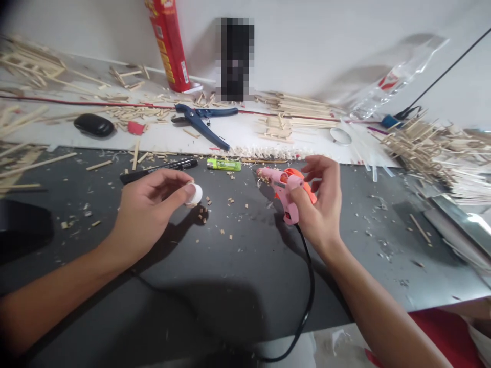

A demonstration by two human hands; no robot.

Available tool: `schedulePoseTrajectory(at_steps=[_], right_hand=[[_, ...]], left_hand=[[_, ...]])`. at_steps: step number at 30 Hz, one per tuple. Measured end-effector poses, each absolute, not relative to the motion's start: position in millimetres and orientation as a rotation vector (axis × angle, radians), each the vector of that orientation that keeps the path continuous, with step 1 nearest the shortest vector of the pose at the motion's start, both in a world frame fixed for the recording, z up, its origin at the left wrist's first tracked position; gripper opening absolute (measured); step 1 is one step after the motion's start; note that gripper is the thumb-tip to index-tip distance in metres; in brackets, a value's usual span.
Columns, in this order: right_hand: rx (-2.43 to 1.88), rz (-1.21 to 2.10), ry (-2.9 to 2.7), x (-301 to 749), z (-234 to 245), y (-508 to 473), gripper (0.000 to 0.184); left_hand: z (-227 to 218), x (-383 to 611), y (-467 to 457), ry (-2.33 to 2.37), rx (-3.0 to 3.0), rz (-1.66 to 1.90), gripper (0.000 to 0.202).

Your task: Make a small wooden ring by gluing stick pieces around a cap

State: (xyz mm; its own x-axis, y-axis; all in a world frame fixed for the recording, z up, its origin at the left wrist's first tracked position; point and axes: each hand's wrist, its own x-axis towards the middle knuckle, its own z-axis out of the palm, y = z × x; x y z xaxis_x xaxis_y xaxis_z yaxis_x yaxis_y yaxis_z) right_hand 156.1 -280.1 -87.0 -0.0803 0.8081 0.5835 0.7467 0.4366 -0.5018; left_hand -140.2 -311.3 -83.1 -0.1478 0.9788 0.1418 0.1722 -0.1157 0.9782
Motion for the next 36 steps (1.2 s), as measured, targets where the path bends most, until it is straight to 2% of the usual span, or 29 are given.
schedulePoseTrajectory(at_steps=[3,6,9,13,20,29,32,34,36], right_hand=[[-1.158,-0.25,-1.732,142.8,-72.9,-292.6,0.031],[-0.913,-0.388,-2.007,124.2,-55.4,-309.0,0.016],[-0.987,-0.165,-2.266,106.6,-42.8,-321.0,0.014],[-1.533,0.164,-2.577,86.7,-37.7,-322.0,0.021],[-1.815,0.053,-2.676,68.9,-42.0,-310.3,0.027],[-1.783,0.167,-2.63,78.3,-55.7,-302.0,0.027],[-1.769,0.231,-2.541,78.2,-53.9,-304.5,0.022],[-1.663,0.445,-2.362,78.0,-49.7,-309.2,0.013],[-1.438,0.821,-2.056,78.2,-45.3,-314.6,0.007]], left_hand=[[-85.4,-141.5,-309.9,1.363,1.306,1.388,0.01],[-87.8,-143.3,-308.3,1.341,1.292,1.417,0.013],[-88.6,-144.7,-307.2,1.323,1.292,1.427,0.014],[-87.3,-144.0,-308.1,1.316,1.323,1.403,0.012],[-83.9,-141.6,-312.1,1.326,1.397,1.347,0.009],[-79.8,-140.6,-317.2,1.35,1.434,1.286,0.008],[-77.3,-140.7,-320.2,1.364,1.47,1.283,0.006],[-75.7,-140.7,-323.1,1.371,1.522,1.288,0.005],[-74.3,-140.3,-326.6,1.365,1.581,1.307,0.004]])
